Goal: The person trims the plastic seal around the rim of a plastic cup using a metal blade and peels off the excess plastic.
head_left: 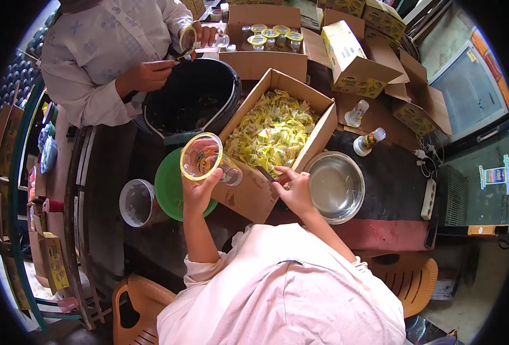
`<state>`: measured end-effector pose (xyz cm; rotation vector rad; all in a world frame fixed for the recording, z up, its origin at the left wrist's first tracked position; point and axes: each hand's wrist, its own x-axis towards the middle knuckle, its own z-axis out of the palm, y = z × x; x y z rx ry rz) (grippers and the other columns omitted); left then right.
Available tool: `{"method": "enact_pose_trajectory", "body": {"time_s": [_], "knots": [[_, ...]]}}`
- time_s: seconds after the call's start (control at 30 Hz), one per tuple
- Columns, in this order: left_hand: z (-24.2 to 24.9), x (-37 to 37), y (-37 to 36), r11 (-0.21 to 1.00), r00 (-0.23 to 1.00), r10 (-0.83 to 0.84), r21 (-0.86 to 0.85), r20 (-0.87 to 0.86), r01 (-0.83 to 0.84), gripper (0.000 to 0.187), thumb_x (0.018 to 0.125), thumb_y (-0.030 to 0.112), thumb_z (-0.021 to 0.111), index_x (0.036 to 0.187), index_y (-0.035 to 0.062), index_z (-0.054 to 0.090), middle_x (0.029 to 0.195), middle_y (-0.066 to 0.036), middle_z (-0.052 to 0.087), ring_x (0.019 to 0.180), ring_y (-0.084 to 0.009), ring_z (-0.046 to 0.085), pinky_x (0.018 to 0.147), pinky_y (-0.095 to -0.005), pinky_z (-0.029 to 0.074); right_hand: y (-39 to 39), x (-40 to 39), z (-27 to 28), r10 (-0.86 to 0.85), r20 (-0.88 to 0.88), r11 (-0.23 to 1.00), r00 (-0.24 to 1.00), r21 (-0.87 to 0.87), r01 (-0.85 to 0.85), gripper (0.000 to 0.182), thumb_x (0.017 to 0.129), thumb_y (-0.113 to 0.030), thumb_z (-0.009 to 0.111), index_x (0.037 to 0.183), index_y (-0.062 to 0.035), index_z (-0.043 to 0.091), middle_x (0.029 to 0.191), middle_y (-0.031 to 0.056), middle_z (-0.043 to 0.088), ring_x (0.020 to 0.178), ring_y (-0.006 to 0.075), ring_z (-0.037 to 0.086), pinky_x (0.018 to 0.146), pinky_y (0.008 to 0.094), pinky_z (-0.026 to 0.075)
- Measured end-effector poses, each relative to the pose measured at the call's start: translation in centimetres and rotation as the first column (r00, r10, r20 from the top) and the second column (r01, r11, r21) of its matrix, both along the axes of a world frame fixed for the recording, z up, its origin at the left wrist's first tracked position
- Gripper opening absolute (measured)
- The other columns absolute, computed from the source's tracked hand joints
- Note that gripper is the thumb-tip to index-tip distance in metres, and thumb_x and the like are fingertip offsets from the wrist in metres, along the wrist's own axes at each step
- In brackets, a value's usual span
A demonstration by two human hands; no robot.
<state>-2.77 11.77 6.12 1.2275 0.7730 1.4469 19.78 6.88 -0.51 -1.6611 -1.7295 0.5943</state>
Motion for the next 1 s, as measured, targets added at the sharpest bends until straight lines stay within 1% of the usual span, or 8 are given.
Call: {"method": "enact_pose_trajectory", "body": {"time_s": [0.03,0.13,0.57,0.67,0.77,0.83,0.9,1.0], "knots": [[-0.2,-0.2,-0.4,1.0,1.0,0.003,0.003,-0.005,-0.003,0.052,0.074,0.004,0.065,0.12,0.0018,0.041,0.115,-0.009,0.049,0.106,-0.0154,0.049,0.088,-0.0279,0.041,-0.5,-1.1,0.3,-0.055,0.178,0.991,0.983,0.133,0.031,0.028,0.073,-0.013,0.065,0.101,-0.0107,0.061,0.073,-0.0004,0.065,0.067,0.0133,0.06,0.078,0.0341,0.03],[-0.7,-0.9,-1.6,1.0,1.0,0.012,0.004,-0.022,-0.012,0.052,0.074,0.004,0.065,0.121,0.0019,0.04,0.115,-0.009,0.049,0.106,-0.0158,0.049,0.089,-0.0287,0.041,-0.4,-1.5,-1.7,-0.095,0.458,0.945,0.884,0.321,-0.065,0.031,0.073,-0.011,0.065,0.104,-0.0128,0.062,0.072,0.0007,0.064,0.066,0.0131,0.059,0.075,0.036,0.03],[-1.2,-3.7,-3.5,1.0,0.999,0.029,-0.002,-0.034,-0.029,0.052,0.076,0.004,0.064,0.122,0.002,0.04,0.115,-0.009,0.049,0.107,-0.016,0.049,0.089,-0.0291,0.042,-2.0,-1.4,-2.3,-0.023,0.637,0.968,0.77,0.207,-0.142,0.03,0.078,-0.006,0.056,0.108,-0.0093,0.059,0.075,0.0026,0.062,0.074,0.0156,0.058,0.077,0.0366,0.029],[-1.2,-3.8,-3.3,1.0,0.999,0.006,0.013,-0.049,-0.005,0.052,0.075,0.004,0.065,0.121,0.0021,0.04,0.115,-0.009,0.049,0.107,-0.016,0.049,0.089,-0.0293,0.041,-2.8,-0.5,-1.6,0.019,0.616,0.959,0.787,0.21,-0.188,0.033,0.076,-0.006,0.057,0.108,-0.0086,0.059,0.074,0.0012,0.062,0.073,0.0142,0.057,0.08,0.0355,0.03],[-1.2,-3.6,-3.4,1.0,0.998,-0.008,0.007,-0.059,0.008,0.051,0.075,0.004,0.065,0.12,0.0023,0.04,0.115,-0.009,0.049,0.106,-0.0159,0.049,0.09,-0.0294,0.041,-2.5,0.4,-0.7,-0.163,0.372,0.978,0.914,0.182,0.1,0.032,0.076,-0.008,0.06,0.108,-0.0097,0.06,0.072,0.0014,0.065,0.07,0.0157,0.06,0.079,0.0356,0.031],[-1.3,-3.3,-3.6,0.999,0.998,-0.023,-0.027,-0.054,0.022,0.051,0.075,0.004,0.065,0.12,0.0025,0.041,0.114,-0.009,0.049,0.106,-0.0158,0.049,0.09,-0.0296,0.041,-1.8,1.4,-2.2,-0.291,-0.037,0.955,0.956,0.042,0.292,0.03,0.076,-0.01,0.062,0.106,-0.0103,0.06,0.072,0.0012,0.066,0.069,0.016,0.061,0.079,0.0354,0.032],[-1.1,-2.9,-3.9,0.999,0.999,-0.038,-0.029,-0.024,0.037,0.051,0.075,0.003,0.066,0.119,0.0027,0.04,0.114,-0.009,0.05,0.106,-0.0158,0.05,0.09,-0.0297,0.041,-1.7,1.6,-2.4,-0.393,-0.34,0.919,0.854,-0.117,0.376,0.029,0.076,-0.012,0.062,0.104,-0.0104,0.06,0.074,0.0025,0.068,0.07,0.0162,0.063,0.08,0.0351,0.031],[-1.1,-2.6,-4.2,0.999,0.998,-0.049,-0.011,-0.028,0.049,0.053,0.074,0.003,0.066,0.12,0.0029,0.04,0.114,-0.009,0.05,0.105,-0.016,0.05,0.091,-0.0298,0.041,-2.7,0.1,-0.8,-0.353,0.13,0.931,0.927,0.142,0.335,0.028,0.076,-0.013,0.062,0.104,-0.0106,0.06,0.075,0.0029,0.068,0.072,0.0155,0.062,0.079,0.0357,0.031]]}}
